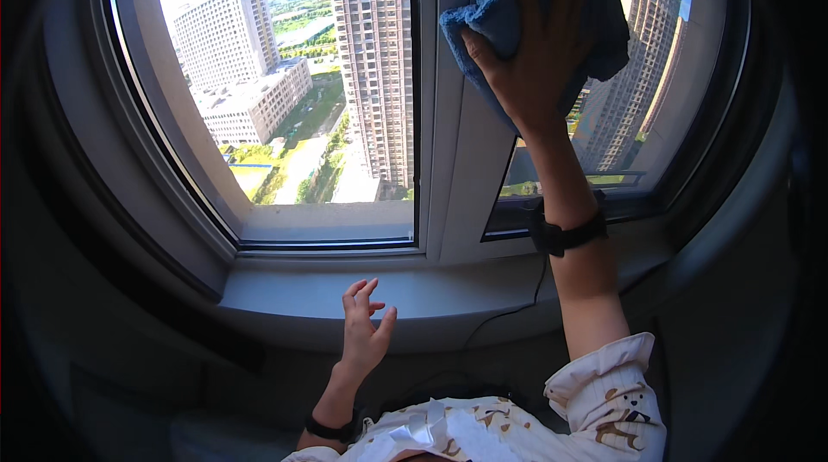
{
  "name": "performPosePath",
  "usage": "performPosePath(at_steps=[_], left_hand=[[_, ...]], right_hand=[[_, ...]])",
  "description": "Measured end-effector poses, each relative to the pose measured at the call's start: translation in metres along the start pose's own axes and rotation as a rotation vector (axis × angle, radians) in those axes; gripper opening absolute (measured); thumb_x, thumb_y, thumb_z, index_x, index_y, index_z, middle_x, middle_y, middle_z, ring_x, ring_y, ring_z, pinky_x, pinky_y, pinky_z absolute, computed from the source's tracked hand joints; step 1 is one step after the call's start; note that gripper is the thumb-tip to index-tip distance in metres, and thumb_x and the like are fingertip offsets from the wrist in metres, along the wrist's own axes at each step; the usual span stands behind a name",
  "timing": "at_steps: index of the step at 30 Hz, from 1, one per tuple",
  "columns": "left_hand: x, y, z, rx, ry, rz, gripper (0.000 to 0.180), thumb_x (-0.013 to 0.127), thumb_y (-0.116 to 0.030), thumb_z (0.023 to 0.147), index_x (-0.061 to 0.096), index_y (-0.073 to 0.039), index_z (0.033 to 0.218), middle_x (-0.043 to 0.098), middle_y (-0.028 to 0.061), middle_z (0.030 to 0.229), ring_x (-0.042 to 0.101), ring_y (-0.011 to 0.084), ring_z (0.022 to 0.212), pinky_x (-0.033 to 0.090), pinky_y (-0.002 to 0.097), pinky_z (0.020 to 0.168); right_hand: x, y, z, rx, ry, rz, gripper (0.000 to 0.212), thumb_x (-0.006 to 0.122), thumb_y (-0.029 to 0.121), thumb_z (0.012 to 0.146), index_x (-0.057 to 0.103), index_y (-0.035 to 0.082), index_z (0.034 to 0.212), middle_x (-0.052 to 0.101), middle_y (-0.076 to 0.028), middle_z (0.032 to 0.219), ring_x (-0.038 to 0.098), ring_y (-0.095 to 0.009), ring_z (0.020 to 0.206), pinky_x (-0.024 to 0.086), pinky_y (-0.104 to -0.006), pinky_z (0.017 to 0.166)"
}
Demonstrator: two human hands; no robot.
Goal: The recorder uses a blue cloth to wipe down a window ledge, window panes, and a white wardrobe door.
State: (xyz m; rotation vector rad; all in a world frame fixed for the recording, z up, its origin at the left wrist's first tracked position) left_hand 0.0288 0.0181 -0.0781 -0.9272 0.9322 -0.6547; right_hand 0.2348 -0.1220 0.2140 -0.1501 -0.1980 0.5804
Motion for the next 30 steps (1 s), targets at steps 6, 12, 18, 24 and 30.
performPosePath(at_steps=[6,12,18,24,30], left_hand=[[-0.014,0.014,-0.012,-0.008,-0.035,0.011,0.048,0.058,-0.011,0.085,0.039,0.000,0.127,0.031,0.0174,0.127,0.055,0.0195,0.092,0.048,0.0312,0.081],[-0.014,0.024,-0.024,-0.015,-0.009,0.039,0.047,0.056,-0.007,0.085,0.039,0.000,0.128,0.034,0.0143,0.128,0.057,0.0170,0.093,0.048,0.0288,0.082],[-0.021,0.043,-0.027,-0.044,0.025,0.040,0.046,0.056,-0.007,0.085,0.040,-0.001,0.128,0.034,0.0132,0.127,0.055,0.0149,0.090,0.048,0.0278,0.080],[0.007,0.049,-0.017,-0.122,0.102,-0.078,0.046,0.057,-0.004,0.083,0.041,0.002,0.126,0.033,0.0147,0.127,0.056,0.0163,0.087,0.046,0.0307,0.083],[0.041,0.032,-0.006,-0.082,0.090,-0.070,0.045,0.056,-0.004,0.083,0.042,0.000,0.125,0.034,0.0149,0.126,0.057,0.0170,0.088,0.046,0.0298,0.080]], right_hand=[[-0.009,0.027,-0.110,0.236,0.196,0.028,0.077,0.029,0.073,0.079,0.042,0.019,0.132,0.037,-0.025,0.121,0.029,-0.047,0.122,0.011,-0.0711,0.096],[-0.041,0.051,-0.249,0.412,0.296,0.154,0.071,0.035,0.069,0.080,0.048,0.015,0.123,0.040,-0.023,0.104,0.039,-0.043,0.108,0.005,-0.0732,0.095],[-0.042,0.018,-0.239,0.254,0.398,0.238,0.064,0.043,0.062,0.078,0.051,0.016,0.121,0.046,-0.018,0.091,0.048,-0.040,0.091,0.005,-0.0735,0.095],[-0.042,-0.052,-0.204,0.182,0.272,0.054,0.065,0.043,0.050,0.080,0.046,0.005,0.126,0.039,-0.029,0.110,0.035,-0.047,0.107,0.006,-0.0702,0.099],[-0.051,-0.135,-0.196,0.399,0.196,-0.048,0.075,0.046,0.051,0.082,0.031,-0.001,0.135,0.027,-0.034,0.133,0.021,-0.051,0.125,0.008,-0.0601,0.104]])
Point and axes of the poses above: each hand's wrist, its own z-axis towards the middle knuckle, its own x-axis out of the palm, y = z × x, the point moved 5 cm from there along z, towards the middle knuckle
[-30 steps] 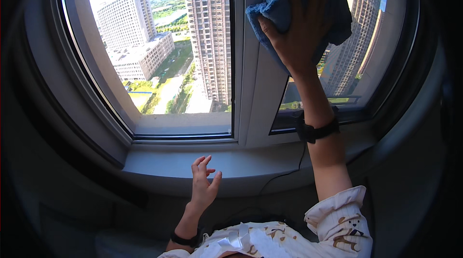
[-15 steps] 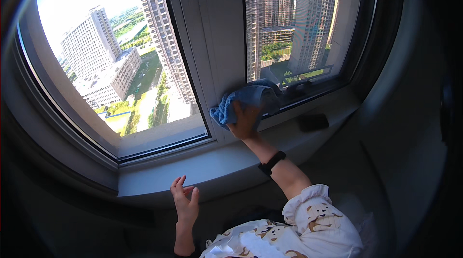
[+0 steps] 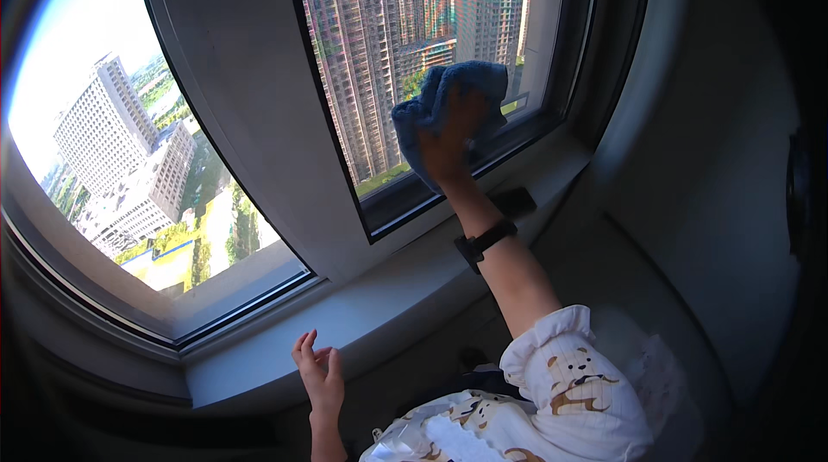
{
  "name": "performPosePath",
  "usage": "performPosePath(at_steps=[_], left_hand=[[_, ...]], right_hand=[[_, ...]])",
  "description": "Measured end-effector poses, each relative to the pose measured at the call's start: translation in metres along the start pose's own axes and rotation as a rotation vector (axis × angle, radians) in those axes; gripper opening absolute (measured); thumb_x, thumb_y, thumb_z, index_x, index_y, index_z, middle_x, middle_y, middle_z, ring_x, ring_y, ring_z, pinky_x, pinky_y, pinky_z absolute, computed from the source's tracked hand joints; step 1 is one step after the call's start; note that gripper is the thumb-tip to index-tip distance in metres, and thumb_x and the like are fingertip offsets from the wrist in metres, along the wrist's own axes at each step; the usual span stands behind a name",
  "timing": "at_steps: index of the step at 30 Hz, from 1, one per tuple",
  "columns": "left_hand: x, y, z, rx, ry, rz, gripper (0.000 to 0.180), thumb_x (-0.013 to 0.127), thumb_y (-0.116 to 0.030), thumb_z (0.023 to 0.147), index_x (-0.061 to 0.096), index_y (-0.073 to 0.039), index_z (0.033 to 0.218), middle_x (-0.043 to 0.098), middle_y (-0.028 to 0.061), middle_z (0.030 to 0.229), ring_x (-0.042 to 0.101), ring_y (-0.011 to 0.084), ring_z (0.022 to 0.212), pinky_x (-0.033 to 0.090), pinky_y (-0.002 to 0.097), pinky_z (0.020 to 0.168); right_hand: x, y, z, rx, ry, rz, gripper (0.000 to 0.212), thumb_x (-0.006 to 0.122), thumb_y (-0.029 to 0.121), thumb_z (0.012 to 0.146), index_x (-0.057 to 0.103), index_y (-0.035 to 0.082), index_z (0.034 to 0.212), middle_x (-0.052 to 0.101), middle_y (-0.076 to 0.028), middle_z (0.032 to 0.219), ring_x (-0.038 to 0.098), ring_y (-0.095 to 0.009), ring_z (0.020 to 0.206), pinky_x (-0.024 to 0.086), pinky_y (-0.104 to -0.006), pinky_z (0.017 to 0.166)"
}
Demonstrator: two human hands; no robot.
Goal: The recorder uses a blue cloth to wipe down a window ledge, window panes, and a white wardrobe door.
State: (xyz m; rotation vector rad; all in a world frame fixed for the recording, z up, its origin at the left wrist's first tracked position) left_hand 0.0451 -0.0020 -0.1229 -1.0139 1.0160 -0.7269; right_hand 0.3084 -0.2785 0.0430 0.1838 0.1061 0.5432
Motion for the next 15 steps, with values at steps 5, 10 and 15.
performPosePath(at_steps=[5,10,15], left_hand=[[0.045,-0.029,0.009,0.126,-0.058,0.098,0.041,0.052,-0.001,0.085,0.043,-0.001,0.125,0.036,0.0120,0.127,0.057,0.0142,0.087,0.048,0.0278,0.078],[0.096,-0.055,0.012,0.132,-0.087,0.092,0.040,0.051,-0.001,0.084,0.044,-0.001,0.123,0.036,0.0124,0.127,0.058,0.0152,0.089,0.047,0.0283,0.079],[0.133,-0.066,0.005,0.035,-0.167,0.076,0.040,0.051,-0.001,0.084,0.045,-0.001,0.123,0.036,0.0127,0.127,0.058,0.0153,0.088,0.047,0.0289,0.081]], right_hand=[[0.001,-0.047,0.017,0.130,-0.105,0.092,0.078,0.051,0.052,0.081,0.032,-0.001,0.135,0.027,-0.033,0.134,0.022,-0.049,0.126,0.012,-0.0563,0.104],[-0.008,-0.131,0.036,0.208,-0.198,0.039,0.078,0.057,0.048,0.080,0.031,-0.001,0.135,0.027,-0.032,0.135,0.024,-0.047,0.127,0.015,-0.0530,0.105],[-0.015,-0.247,0.065,0.265,-0.259,0.003,0.074,0.059,0.042,0.082,0.030,-0.001,0.136,0.030,-0.029,0.136,0.027,-0.043,0.127,0.018,-0.0485,0.105]])
Point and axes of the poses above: each hand's wrist, its own z-axis towards the middle knuckle, its own x-axis out of the palm, y = z × x, the point moved 5 cm from there along z, towards the middle knuckle
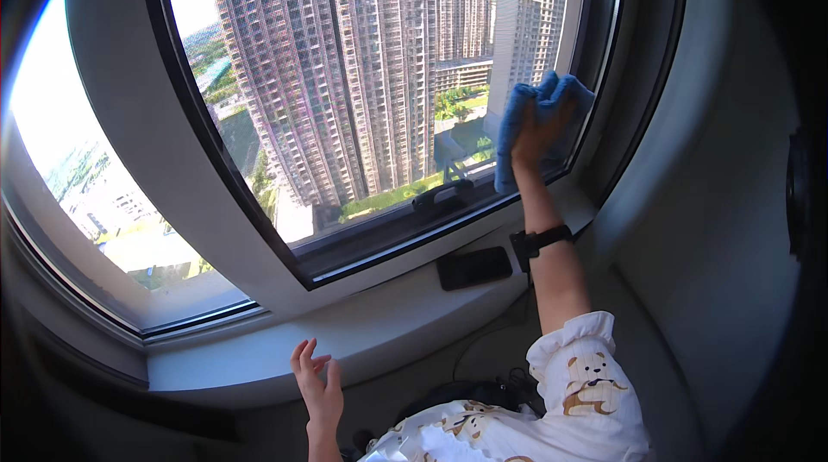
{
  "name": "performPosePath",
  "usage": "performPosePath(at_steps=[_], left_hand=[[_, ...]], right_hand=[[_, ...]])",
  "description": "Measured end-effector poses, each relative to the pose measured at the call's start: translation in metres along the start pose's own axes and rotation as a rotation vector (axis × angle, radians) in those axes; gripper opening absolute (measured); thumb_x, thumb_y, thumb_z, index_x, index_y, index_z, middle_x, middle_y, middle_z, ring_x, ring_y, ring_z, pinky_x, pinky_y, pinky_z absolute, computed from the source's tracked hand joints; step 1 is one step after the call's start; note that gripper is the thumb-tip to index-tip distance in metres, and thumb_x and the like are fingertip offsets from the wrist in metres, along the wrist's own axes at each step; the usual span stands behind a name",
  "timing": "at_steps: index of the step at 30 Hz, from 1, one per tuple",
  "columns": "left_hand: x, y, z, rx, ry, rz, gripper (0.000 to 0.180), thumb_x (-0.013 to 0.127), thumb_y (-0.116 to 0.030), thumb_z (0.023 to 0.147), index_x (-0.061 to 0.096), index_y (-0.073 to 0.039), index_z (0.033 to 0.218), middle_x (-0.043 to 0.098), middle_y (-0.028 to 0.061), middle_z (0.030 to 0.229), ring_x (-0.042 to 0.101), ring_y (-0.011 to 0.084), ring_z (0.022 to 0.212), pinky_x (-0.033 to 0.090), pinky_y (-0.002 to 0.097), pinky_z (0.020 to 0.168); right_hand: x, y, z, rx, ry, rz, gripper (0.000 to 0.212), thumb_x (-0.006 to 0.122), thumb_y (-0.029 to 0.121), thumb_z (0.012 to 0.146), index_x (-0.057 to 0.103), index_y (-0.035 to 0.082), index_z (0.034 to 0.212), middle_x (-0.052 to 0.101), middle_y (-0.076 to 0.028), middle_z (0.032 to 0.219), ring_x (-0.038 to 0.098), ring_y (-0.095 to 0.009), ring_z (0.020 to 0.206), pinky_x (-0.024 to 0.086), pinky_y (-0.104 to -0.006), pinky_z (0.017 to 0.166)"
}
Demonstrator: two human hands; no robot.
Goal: The recorder uses a blue cloth to wipe down a window ledge, window panes, and a white wardrobe door.
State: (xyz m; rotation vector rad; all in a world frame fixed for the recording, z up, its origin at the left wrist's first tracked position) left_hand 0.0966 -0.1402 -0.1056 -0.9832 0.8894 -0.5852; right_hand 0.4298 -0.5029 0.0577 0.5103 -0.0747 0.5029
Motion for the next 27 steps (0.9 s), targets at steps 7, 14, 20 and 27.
performPosePath(at_steps=[7,14,20,27], left_hand=[[0.014,0.013,-0.011,-0.099,-0.007,0.015,0.045,0.057,-0.004,0.080,0.044,-0.001,0.123,0.035,0.0158,0.127,0.055,0.0178,0.085,0.045,0.0310,0.080],[-0.008,0.015,-0.007,-0.063,-0.027,0.070,0.043,0.057,-0.004,0.081,0.044,-0.001,0.122,0.035,0.0168,0.125,0.057,0.0184,0.085,0.046,0.0309,0.080],[-0.018,0.002,0.015,0.024,0.029,0.057,0.041,0.056,-0.004,0.083,0.045,-0.001,0.122,0.036,0.0160,0.125,0.058,0.0183,0.089,0.046,0.0312,0.082],[-0.045,-0.013,0.029,0.101,0.128,-0.073,0.042,0.057,-0.008,0.084,0.045,-0.004,0.124,0.035,0.0171,0.127,0.053,0.0242,0.101,0.046,0.0342,0.084]], right_hand=[[-0.015,-0.221,0.045,0.479,0.085,-0.226,0.056,0.052,0.051,0.085,0.059,0.001,0.110,0.058,-0.018,0.113,0.054,-0.032,0.104,0.039,-0.0423,0.091],[-0.025,-0.090,-0.006,0.488,-0.029,0.065,0.052,0.047,0.042,0.091,0.054,-0.003,0.116,0.060,-0.017,0.110,0.057,-0.027,0.101,0.042,-0.0355,0.089],[-0.020,0.052,-0.040,0.329,-0.025,0.396,0.051,0.051,0.030,0.091,0.040,-0.006,0.125,0.048,-0.018,0.124,0.049,-0.027,0.110,0.034,-0.0377,0.098],[-0.028,0.178,-0.146,0.414,0.488,0.871,0.050,0.046,0.027,0.095,0.031,0.001,0.135,0.039,-0.009,0.135,0.037,-0.019,0.123,0.024,-0.0332,0.105]])
Point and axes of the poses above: each hand's wrist, its own z-axis towards the middle knuckle, its own x-axis out of the palm, y = z × x, the point moved 5 cm from there along z, towards the middle knuckle
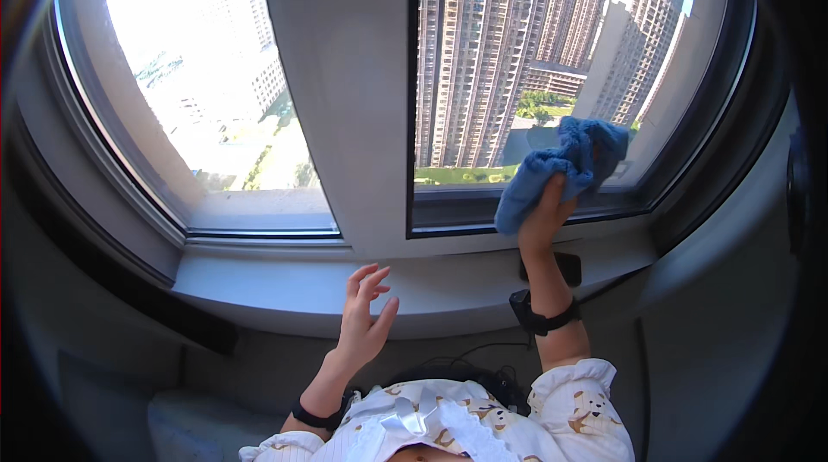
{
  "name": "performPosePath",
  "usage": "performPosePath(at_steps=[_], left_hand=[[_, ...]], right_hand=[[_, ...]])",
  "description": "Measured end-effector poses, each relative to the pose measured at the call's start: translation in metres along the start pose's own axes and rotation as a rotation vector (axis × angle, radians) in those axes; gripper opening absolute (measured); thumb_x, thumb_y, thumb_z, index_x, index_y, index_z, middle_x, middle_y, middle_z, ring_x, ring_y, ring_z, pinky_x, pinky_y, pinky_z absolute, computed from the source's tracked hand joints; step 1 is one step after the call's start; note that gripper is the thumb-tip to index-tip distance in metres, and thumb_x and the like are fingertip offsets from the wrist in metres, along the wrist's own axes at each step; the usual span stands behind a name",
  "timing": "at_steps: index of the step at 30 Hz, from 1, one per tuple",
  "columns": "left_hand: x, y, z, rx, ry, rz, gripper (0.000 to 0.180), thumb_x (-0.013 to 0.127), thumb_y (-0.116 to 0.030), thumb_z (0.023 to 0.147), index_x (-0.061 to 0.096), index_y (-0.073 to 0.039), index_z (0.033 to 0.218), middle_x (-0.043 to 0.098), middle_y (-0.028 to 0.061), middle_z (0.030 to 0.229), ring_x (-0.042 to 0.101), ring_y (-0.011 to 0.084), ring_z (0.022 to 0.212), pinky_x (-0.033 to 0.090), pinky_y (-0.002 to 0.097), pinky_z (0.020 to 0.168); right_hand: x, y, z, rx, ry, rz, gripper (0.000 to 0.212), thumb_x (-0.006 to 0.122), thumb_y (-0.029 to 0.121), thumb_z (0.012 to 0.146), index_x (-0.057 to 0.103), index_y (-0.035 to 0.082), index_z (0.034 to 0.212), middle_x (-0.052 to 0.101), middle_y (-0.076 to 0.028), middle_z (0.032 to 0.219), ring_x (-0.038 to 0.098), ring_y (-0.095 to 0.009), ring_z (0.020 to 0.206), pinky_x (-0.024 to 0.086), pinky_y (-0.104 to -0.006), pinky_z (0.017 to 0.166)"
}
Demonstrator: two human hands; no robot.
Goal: The recorder uses a blue cloth to wipe down a window ledge, window panes, and a white wardrobe door.
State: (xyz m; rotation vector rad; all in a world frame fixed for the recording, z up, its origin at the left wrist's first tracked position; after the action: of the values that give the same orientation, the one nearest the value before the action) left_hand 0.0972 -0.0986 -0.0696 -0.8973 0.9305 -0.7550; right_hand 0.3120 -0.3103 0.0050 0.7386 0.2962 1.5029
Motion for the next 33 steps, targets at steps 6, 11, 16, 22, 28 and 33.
performPosePath(at_steps=[6,11,16,22,28,33], left_hand=[[-0.031,-0.006,0.010,0.048,-0.033,-0.055,0.061,0.063,-0.028,0.081,0.037,-0.004,0.131,0.031,0.0167,0.135,0.041,0.0293,0.119,0.037,0.0385,0.096],[-0.052,0.027,-0.028,-0.460,0.029,-1.061,0.088,0.072,-0.041,0.074,0.024,-0.002,0.137,0.045,0.0132,0.126,0.043,0.0238,0.118,0.035,0.0380,0.098],[-0.083,0.028,-0.038,-0.351,-0.213,-0.749,0.092,0.077,-0.038,0.069,0.025,-0.003,0.137,0.040,0.0159,0.131,0.041,0.0273,0.121,0.033,0.0390,0.100],[-0.116,-0.055,-0.033,0.324,-0.400,0.415,0.107,0.083,-0.048,0.053,0.028,-0.009,0.136,0.029,0.0204,0.140,0.029,0.0337,0.130,0.022,0.0480,0.104],[-0.119,-0.018,-0.024,0.192,-0.055,0.102,0.061,0.076,-0.022,0.063,0.053,-0.007,0.117,0.036,0.0203,0.137,0.044,0.0296,0.121,0.035,0.0401,0.098],[-0.109,-0.009,-0.015,-0.175,-0.048,-0.621,0.048,0.065,-0.026,0.077,0.052,-0.004,0.118,0.054,0.0120,0.118,0.048,0.0238,0.114,0.039,0.0372,0.095]], right_hand=[[0.070,0.077,-0.092,0.575,0.197,0.937,0.053,0.039,0.046,0.093,0.036,0.010,0.132,0.044,-0.012,0.128,0.044,-0.027,0.117,0.036,-0.0428,0.100],[0.104,0.106,-0.150,1.053,0.454,1.209,0.057,0.037,0.049,0.092,0.033,0.011,0.135,0.041,-0.012,0.132,0.041,-0.029,0.120,0.034,-0.0446,0.102],[0.114,0.107,-0.186,1.314,0.583,1.312,0.061,0.035,0.052,0.091,0.031,0.012,0.137,0.038,-0.012,0.136,0.038,-0.030,0.124,0.031,-0.0463,0.104],[0.119,0.115,-0.186,1.401,0.579,1.177,0.061,0.044,0.048,0.089,0.035,0.008,0.134,0.042,-0.015,0.133,0.042,-0.030,0.121,0.034,-0.0460,0.104],[0.106,0.099,-0.202,1.318,0.799,0.981,0.059,0.041,0.052,0.089,0.040,0.014,0.134,0.044,-0.012,0.133,0.044,-0.031,0.119,0.034,-0.0459,0.103],[0.081,0.070,-0.213,1.331,0.642,0.762,0.031,0.053,0.027,0.090,0.053,0.007,0.114,0.059,-0.009,0.108,0.058,-0.017,0.093,0.050,-0.0298,0.082]])
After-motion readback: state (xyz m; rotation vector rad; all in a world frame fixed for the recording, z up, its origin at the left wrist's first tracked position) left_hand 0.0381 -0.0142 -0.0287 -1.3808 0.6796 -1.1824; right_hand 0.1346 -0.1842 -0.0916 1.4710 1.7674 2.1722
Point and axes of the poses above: each hand's wrist, its own z-axis towards the middle knuckle, its own x-axis out of the palm, y = z × x, the point moved 5 cm from there along z, towards the middle knuckle
